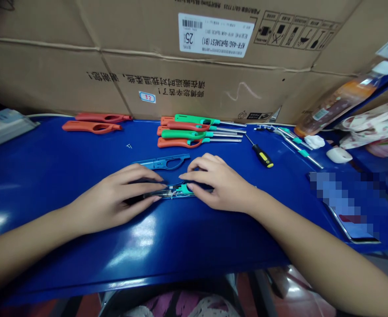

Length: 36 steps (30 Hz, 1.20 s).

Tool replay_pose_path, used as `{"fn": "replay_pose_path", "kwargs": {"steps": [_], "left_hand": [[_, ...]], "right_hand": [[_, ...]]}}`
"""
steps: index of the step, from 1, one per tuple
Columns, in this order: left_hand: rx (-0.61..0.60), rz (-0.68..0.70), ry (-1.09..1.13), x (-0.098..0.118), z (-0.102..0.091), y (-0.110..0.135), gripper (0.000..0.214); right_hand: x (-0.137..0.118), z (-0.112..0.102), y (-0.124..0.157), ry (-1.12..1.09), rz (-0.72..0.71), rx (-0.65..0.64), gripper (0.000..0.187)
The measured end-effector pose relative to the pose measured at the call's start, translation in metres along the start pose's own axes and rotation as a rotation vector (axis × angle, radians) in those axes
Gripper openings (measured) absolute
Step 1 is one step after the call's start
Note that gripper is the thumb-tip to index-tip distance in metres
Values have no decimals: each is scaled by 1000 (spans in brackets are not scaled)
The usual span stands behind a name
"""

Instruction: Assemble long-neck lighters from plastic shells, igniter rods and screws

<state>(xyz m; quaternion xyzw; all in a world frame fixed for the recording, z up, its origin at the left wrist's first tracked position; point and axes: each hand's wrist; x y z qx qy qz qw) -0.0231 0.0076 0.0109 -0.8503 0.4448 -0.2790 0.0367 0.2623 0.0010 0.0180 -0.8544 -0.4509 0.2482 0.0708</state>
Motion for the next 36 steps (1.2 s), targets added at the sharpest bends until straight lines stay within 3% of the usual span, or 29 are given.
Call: {"fn": "replay_pose_path", "kwargs": {"steps": [5,13,17,27,36], "left_hand": [[7,2,-28,-1,-2,0,19],[-23,-101,71,-1,-2,-1,16],[-45,-125,113,0,-2,-1,19],[-59,-180,151,1,-6,0,18],[-69,-234,199,-3,-5,-1,16]], "right_hand": [[-6,-4,3,57,-160,-175,38],[-7,-4,2,-8,-123,-285,55],[-6,-1,3,-33,-114,-227,54],[-1,5,1,-87,7,-29,26],[-1,13,-2,-234,89,26,27]]}}
Point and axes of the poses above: each hand's wrist, its own y-axis away from the middle knuckle, its own z-axis out of the palm, x = y × z, and after that the axes turned 6 degrees about -z, right-handed
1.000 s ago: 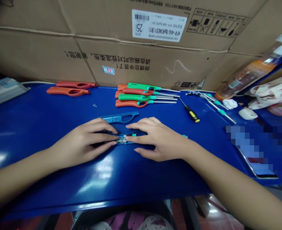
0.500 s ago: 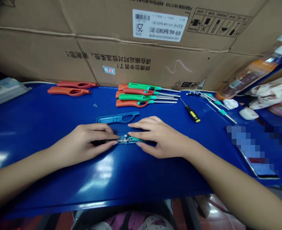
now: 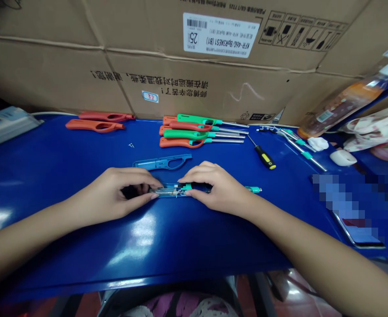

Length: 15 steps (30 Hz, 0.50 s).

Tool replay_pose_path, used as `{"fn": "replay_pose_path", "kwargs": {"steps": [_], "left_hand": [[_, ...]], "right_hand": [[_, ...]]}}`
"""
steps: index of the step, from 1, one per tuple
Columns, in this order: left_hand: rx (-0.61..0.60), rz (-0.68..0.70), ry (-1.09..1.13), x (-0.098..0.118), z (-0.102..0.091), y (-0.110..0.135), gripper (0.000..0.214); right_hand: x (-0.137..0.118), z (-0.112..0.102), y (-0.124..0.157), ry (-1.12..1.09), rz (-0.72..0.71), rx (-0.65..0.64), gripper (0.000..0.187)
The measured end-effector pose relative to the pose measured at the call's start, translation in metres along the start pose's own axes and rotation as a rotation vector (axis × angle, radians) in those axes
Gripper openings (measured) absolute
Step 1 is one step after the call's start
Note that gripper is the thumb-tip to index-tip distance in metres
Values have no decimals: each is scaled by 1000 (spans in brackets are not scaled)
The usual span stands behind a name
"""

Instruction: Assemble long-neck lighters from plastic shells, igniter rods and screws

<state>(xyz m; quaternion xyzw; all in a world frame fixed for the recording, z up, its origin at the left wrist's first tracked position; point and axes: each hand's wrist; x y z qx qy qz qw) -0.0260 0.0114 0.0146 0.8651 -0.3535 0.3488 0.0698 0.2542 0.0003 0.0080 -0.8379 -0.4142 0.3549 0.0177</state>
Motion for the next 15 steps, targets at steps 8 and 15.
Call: {"fn": "replay_pose_path", "kwargs": {"steps": [8,15], "left_hand": [[108,-9,-61,-4,-9,-1,19],[121,-1,-426,-33,-20,-11,23]], "right_hand": [[-3,-5,0,90,-11,73,24],[6,-11,3,373,15,105,22]]}}
Point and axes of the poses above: each hand's wrist, its own y-axis away from the middle knuckle, its own z-axis out of the palm, x = y × z, and after that the axes turned 6 degrees about -z, right-handed
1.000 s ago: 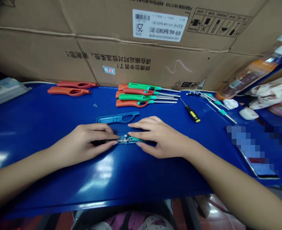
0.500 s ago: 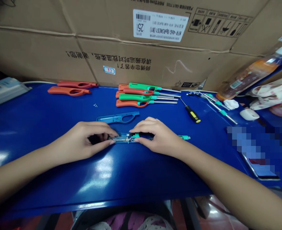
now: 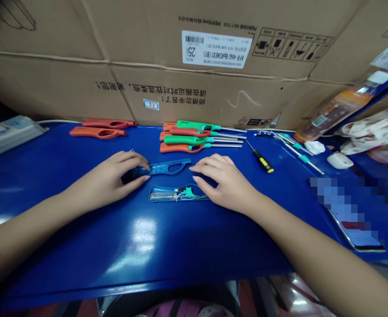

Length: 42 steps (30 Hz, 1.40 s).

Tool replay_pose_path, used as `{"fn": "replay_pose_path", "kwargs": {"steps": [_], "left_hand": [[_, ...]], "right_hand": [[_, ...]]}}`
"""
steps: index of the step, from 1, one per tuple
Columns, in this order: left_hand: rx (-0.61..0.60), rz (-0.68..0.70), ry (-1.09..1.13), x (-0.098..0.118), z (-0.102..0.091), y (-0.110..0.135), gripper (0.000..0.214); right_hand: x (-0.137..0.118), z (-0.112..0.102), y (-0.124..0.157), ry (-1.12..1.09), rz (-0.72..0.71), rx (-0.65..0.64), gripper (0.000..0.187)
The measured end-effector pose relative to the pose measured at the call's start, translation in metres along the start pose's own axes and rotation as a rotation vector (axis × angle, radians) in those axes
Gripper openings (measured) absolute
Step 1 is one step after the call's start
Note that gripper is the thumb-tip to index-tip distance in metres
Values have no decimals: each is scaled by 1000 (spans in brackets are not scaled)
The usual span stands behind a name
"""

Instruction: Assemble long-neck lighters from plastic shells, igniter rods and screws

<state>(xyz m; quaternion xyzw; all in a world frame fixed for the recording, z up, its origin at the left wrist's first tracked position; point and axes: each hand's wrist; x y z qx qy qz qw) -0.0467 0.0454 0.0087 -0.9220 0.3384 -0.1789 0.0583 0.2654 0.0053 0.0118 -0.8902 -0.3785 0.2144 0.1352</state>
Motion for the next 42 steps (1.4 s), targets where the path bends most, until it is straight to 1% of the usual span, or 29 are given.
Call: {"fn": "replay_pose_path", "kwargs": {"steps": [2,4,7,9,11,13,15,17,18,20,23,25,27,30,33,36,42], "left_hand": [[-1,-18,8,-2,2,-1,23],[9,-46,43,1,1,0,23],[-32,-126,170,14,-5,2,22],[-83,-170,273,25,-9,5,22],[-98,-190,364,35,-12,7,24],[-84,-221,441,42,-13,9,23],[-68,-261,514,46,-11,10,24],[-60,-287,575,47,-8,10,25],[-51,-280,584,46,-7,10,24],[-21,-214,535,44,-4,10,22],[12,-35,380,41,-1,12,32],[-10,75,296,38,1,13,35],[-49,145,240,36,2,14,34],[-86,162,196,34,2,14,36],[-92,152,170,33,2,12,40],[-103,142,161,34,3,11,37],[-124,134,150,34,3,12,36]], "right_hand": [[2,0,0,8,11,2,22],[3,0,0,11,23,16,27],[1,-4,0,10,25,31,48],[-3,-7,0,26,-29,-11,58],[-8,-10,1,55,-112,-77,58],[-13,-11,2,66,-178,-114,54],[-18,-11,2,52,-197,-115,51],[-19,-11,2,19,-181,-108,46],[-19,-11,1,1,-162,-106,44],[-17,-12,1,-35,-117,-112,41],[-11,-16,0,-91,-60,-149,38],[-7,-18,0,-135,-48,-194,32],[-6,-18,0,-159,-47,-229,30],[-6,-14,0,-151,-39,-252,32],[-7,-9,1,-135,-31,-265,33],[-7,-6,0,-115,-23,-271,33],[-6,-6,1,-72,-41,-263,39]]}}
Point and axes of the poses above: each hand's wrist, its own y-axis away from the middle knuckle, its own z-axis out of the palm, x = y × z, and after that the axes turned 6 degrees about -z, right-handed
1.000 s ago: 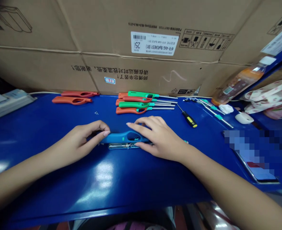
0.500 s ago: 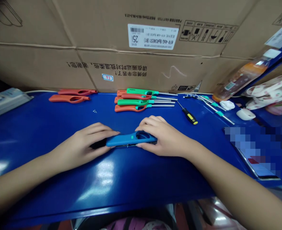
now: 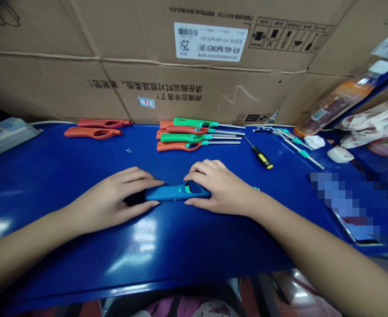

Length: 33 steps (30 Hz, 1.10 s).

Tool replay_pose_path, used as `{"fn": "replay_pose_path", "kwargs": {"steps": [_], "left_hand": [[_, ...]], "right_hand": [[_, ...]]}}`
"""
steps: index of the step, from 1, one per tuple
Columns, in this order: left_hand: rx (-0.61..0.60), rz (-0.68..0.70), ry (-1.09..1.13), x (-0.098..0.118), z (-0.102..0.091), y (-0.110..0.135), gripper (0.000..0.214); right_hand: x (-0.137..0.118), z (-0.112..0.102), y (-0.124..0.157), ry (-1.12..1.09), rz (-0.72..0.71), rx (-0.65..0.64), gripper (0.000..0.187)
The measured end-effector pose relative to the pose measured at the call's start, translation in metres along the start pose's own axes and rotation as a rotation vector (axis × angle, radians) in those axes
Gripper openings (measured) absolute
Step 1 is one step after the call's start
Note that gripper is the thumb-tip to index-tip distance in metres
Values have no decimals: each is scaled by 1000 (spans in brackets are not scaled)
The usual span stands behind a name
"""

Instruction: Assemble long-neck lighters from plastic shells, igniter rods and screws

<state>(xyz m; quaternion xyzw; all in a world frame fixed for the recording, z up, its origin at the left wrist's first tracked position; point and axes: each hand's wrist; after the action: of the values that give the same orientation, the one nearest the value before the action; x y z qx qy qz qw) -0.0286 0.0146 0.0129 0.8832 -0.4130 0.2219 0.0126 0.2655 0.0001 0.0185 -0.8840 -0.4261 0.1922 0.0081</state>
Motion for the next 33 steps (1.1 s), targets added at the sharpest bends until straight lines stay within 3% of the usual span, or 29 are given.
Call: {"fn": "replay_pose_path", "kwargs": {"steps": [9,15,19,27,33], "left_hand": [[-18,-18,38,1,-1,0,33],[13,-99,134,4,1,-1,30],[24,-155,101,8,1,-2,29],[78,57,-321,9,8,2,33],[90,75,-314,7,9,0,33]], "right_hand": [[1,0,1,-17,-20,8,34],[-3,5,-1,-195,124,56,32],[-4,7,-2,-280,142,88,31],[6,7,3,79,-59,35,37],[4,6,1,180,-154,93,29]]}}
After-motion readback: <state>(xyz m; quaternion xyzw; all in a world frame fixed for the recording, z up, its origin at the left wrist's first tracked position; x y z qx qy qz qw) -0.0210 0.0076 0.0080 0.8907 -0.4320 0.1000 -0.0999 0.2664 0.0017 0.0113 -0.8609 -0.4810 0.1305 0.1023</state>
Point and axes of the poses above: each hand's wrist, its own y-axis away from the middle knuckle, its own z-axis out of the palm, x = y × z, and after that the axes turned 6 degrees about -z, right-handed
